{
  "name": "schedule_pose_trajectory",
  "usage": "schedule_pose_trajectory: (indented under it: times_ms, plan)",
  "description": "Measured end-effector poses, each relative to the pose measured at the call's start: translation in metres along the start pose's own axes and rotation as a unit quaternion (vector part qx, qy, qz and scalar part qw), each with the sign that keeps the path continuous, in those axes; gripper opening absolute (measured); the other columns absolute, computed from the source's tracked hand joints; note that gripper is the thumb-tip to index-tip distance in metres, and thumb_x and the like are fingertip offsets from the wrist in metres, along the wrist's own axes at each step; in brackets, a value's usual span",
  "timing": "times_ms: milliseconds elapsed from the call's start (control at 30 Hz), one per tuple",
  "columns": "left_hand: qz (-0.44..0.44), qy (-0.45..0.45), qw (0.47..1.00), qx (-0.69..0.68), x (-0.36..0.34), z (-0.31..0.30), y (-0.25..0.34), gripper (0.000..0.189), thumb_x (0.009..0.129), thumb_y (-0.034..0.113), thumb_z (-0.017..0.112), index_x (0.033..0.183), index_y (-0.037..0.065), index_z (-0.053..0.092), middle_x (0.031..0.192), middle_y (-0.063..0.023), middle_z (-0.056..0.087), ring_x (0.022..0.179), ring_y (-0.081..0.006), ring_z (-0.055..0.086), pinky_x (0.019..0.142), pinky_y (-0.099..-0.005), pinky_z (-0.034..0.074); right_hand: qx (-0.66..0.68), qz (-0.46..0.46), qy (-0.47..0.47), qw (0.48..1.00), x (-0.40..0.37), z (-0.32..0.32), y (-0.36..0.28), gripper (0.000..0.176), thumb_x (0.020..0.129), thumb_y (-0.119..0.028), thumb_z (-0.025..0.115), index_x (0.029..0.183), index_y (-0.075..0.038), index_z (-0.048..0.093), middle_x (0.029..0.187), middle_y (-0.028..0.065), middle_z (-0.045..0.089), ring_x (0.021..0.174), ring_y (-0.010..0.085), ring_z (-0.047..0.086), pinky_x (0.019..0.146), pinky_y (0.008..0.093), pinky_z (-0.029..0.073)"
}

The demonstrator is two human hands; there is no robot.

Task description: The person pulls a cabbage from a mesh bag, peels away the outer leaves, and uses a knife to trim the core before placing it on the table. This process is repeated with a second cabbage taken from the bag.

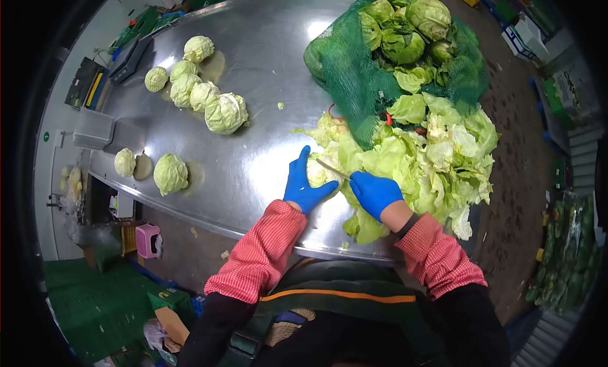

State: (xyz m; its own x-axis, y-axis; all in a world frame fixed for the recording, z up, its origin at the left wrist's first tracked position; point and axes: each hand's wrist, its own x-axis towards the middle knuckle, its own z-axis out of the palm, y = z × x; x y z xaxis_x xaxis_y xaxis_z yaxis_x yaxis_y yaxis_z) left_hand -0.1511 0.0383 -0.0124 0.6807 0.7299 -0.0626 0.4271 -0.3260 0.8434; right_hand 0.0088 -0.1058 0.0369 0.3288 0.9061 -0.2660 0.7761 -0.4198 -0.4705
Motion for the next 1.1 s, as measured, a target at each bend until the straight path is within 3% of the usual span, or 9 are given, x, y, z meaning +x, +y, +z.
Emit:
schedule_pose_trajectory:
  times_ms: [167,233,267,333,367,467,600,767,1100]
  plan:
    - [-0.202,0.067,0.900,-0.381,0.006,-0.036,-0.089,0.065,0.087,0.032,0.068,0.141,0.012,0.039,0.134,-0.0168,0.049,0.124,-0.0313,0.048,0.104,-0.0461,0.041,0.133,0.021,0.104,0.985,0.000,0.012,0.019,0.035,0.096,-0.037,0.048,0.118,-0.012,0.058,0.104,0.0145,0.067,0.091,0.0363,0.065,0.079,0.0440,0.051]
    - [-0.261,-0.009,0.684,-0.681,-0.004,-0.099,-0.060,0.081,0.083,0.040,0.072,0.146,0.014,0.028,0.138,-0.0181,0.044,0.122,-0.0324,0.049,0.103,-0.0469,0.043,0.118,0.000,0.117,0.986,-0.013,0.021,0.018,0.043,0.094,-0.042,0.050,0.126,-0.014,0.056,0.108,0.0156,0.066,0.095,0.0349,0.064,0.083,0.0428,0.051]
    - [-0.207,0.069,0.786,-0.578,-0.010,-0.118,-0.086,0.079,0.086,0.044,0.066,0.146,0.015,0.026,0.142,-0.0178,0.041,0.126,-0.0342,0.046,0.103,-0.0511,0.042,0.135,-0.001,0.076,0.988,-0.019,0.033,0.017,0.049,0.092,-0.045,0.052,0.130,-0.014,0.054,0.113,0.0147,0.065,0.097,0.0331,0.064,0.083,0.0420,0.051]
    - [-0.236,0.278,0.727,-0.582,0.003,-0.125,-0.062,0.080,0.088,0.052,0.060,0.147,0.016,0.020,0.146,-0.0182,0.035,0.130,-0.0365,0.043,0.104,-0.0574,0.040,0.094,-0.030,0.016,0.995,-0.034,0.042,-0.003,0.069,0.089,-0.053,0.056,0.142,-0.013,0.039,0.116,0.0134,0.063,0.096,0.0317,0.065,0.079,0.0430,0.053]
    - [-0.323,0.391,0.547,-0.666,0.011,-0.123,-0.017,0.084,0.087,0.056,0.059,0.148,0.018,0.016,0.147,-0.0189,0.033,0.130,-0.0370,0.043,0.103,-0.0595,0.039,0.056,-0.046,-0.007,0.997,-0.041,0.045,-0.010,0.078,0.087,-0.055,0.057,0.146,-0.012,0.030,0.105,0.0148,0.064,0.090,0.0328,0.066,0.074,0.0445,0.053]
    - [-0.296,0.132,0.761,-0.562,0.033,-0.051,-0.004,0.075,0.089,0.059,0.053,0.145,0.016,0.030,0.138,-0.0193,0.045,0.124,-0.0349,0.047,0.101,-0.0536,0.043,0.028,-0.016,-0.044,0.998,-0.058,0.056,-0.007,0.083,0.086,-0.051,0.060,0.149,-0.011,0.023,0.093,0.0181,0.063,0.078,0.0334,0.066,0.065,0.0447,0.053]
    - [0.070,-0.099,0.967,-0.222,0.065,0.089,0.078,0.081,0.083,0.013,0.070,0.151,0.009,0.025,0.144,-0.0167,0.041,0.133,-0.0267,0.040,0.110,-0.0382,0.031,0.049,0.056,-0.030,0.997,-0.074,0.068,0.036,0.074,0.088,-0.041,0.060,0.148,-0.014,0.027,0.089,0.0177,0.064,0.076,0.0322,0.067,0.060,0.0446,0.053]
    - [0.222,-0.145,0.962,0.068,0.095,0.209,0.130,0.100,0.080,0.034,0.075,0.152,0.004,0.013,0.151,-0.0236,0.027,0.141,-0.0348,0.027,0.114,-0.0401,0.025,0.003,0.061,0.054,0.997,-0.097,0.068,0.080,0.060,0.091,-0.030,0.056,0.145,-0.016,0.036,0.083,0.0137,0.065,0.066,0.0296,0.067,0.049,0.0431,0.051]
    - [0.251,-0.278,0.926,0.052,0.103,0.343,0.220,0.101,0.081,0.047,0.071,0.152,0.007,0.012,0.152,-0.0280,0.023,0.143,-0.0433,0.017,0.115,-0.0449,0.021,0.013,0.113,0.181,0.977,-0.146,0.038,0.233,0.051,0.090,-0.043,0.056,0.135,-0.021,0.047,0.096,0.0113,0.066,0.081,0.0269,0.067,0.064,0.0408,0.053]
